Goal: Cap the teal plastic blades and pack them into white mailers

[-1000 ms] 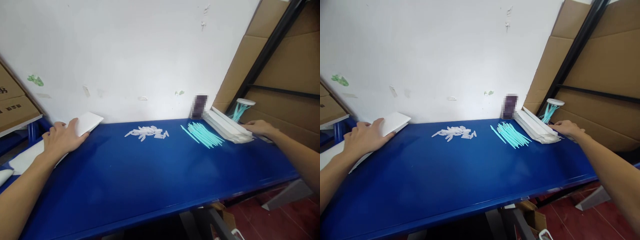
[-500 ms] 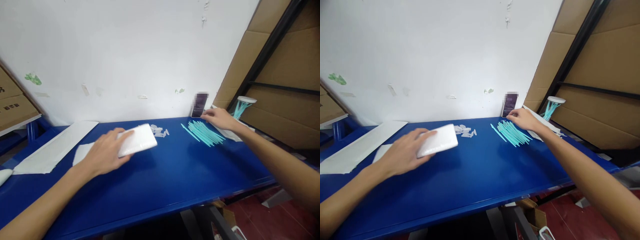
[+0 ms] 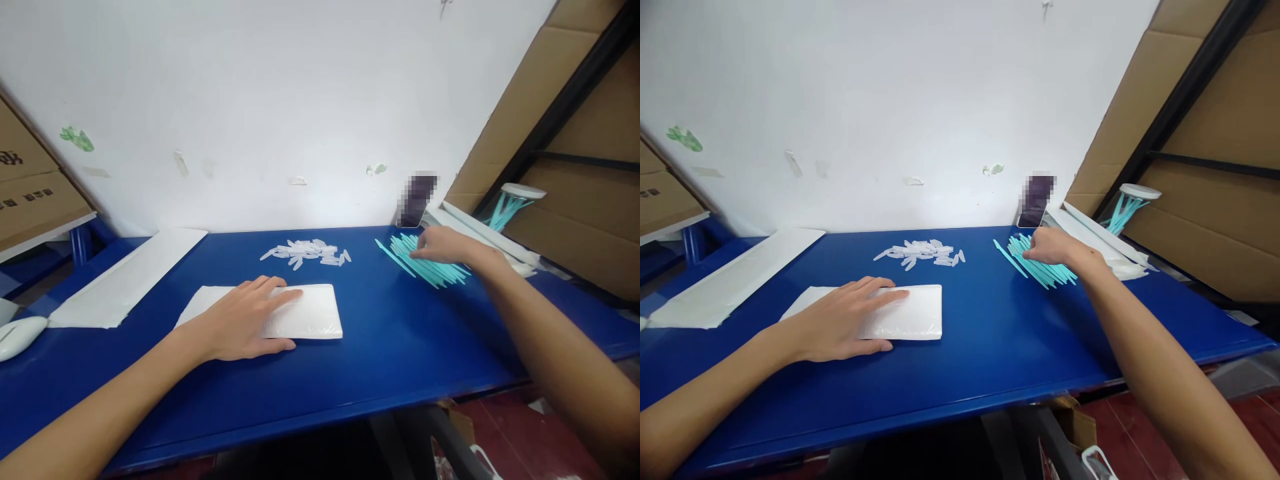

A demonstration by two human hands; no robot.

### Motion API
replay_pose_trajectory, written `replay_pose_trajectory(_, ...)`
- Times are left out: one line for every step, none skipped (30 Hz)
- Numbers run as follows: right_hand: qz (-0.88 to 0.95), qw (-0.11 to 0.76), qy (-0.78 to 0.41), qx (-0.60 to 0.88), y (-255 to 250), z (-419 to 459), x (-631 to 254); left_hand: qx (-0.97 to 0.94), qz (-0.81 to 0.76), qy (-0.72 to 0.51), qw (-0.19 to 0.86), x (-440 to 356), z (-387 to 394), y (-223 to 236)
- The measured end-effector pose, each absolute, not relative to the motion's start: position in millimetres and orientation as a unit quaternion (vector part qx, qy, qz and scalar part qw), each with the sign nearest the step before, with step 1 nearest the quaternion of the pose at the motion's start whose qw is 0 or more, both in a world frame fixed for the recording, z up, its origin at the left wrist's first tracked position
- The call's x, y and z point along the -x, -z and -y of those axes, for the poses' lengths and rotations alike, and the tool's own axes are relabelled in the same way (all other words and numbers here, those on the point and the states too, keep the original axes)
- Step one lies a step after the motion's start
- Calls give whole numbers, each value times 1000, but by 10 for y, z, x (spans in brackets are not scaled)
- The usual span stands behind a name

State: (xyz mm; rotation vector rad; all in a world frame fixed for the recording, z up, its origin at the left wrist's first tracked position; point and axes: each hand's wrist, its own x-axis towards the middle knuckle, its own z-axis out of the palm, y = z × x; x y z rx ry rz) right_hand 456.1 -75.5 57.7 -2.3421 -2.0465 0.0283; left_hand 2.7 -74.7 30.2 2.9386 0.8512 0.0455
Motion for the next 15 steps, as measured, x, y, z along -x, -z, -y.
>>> replay_pose_trajectory(659,3,-17,752,-580,780,-4563,-960,-275,-18,44,-16,745,-303)
replay_pose_trajectory(656,-12,-26,754,-589,802,-4553,-961,-271,-22,46,-8,743,-306)
replay_pose_trajectory(652,-24,-29,758,-602,821,-4531,-962,-267,-27,46,-4,742,-310)
replay_pose_trajectory(654,-12,-21,756,-618,837,-4496,-963,-263,-33,45,-2,739,-317)
replay_pose_trajectory(663,9,-15,749,-636,849,-4450,-964,-259,-38,45,-2,735,-326)
replay_pose_trajectory(675,36,-15,737,-654,857,-4393,-965,-255,-40,45,-4,730,-337)
replay_pose_trajectory(690,71,-24,720,-669,859,-4328,-965,-254,-43,46,-7,722,-350)
replay_pose_trajectory(704,113,-44,700,-680,856,-4254,-965,-256,-44,47,-8,711,-365)
replay_pose_trajectory(713,160,-79,678,-684,848,-4175,-963,-261,-44,47,-7,699,-380)
replay_pose_trajectory(714,212,-128,655,-679,835,-4092,-961,-269,-42,46,-2,684,-396)
replay_pose_trajectory(705,267,-185,630,-665,819,-4006,-958,-280,-38,46,8,668,-412)
replay_pose_trajectory(688,324,-246,601,-641,801,-3919,-954,-294,-33,45,24,650,-428)
replay_pose_trajectory(664,377,-305,568,-610,784,-3833,-950,-309,-27,45,45,633,-445)
replay_pose_trajectory(640,423,-357,533,-574,771,-3748,-944,-324,-20,49,71,615,-461)
replay_pose_trajectory(618,459,-399,497,-536,764,-3667,-938,-341,-13,55,100,599,-477)
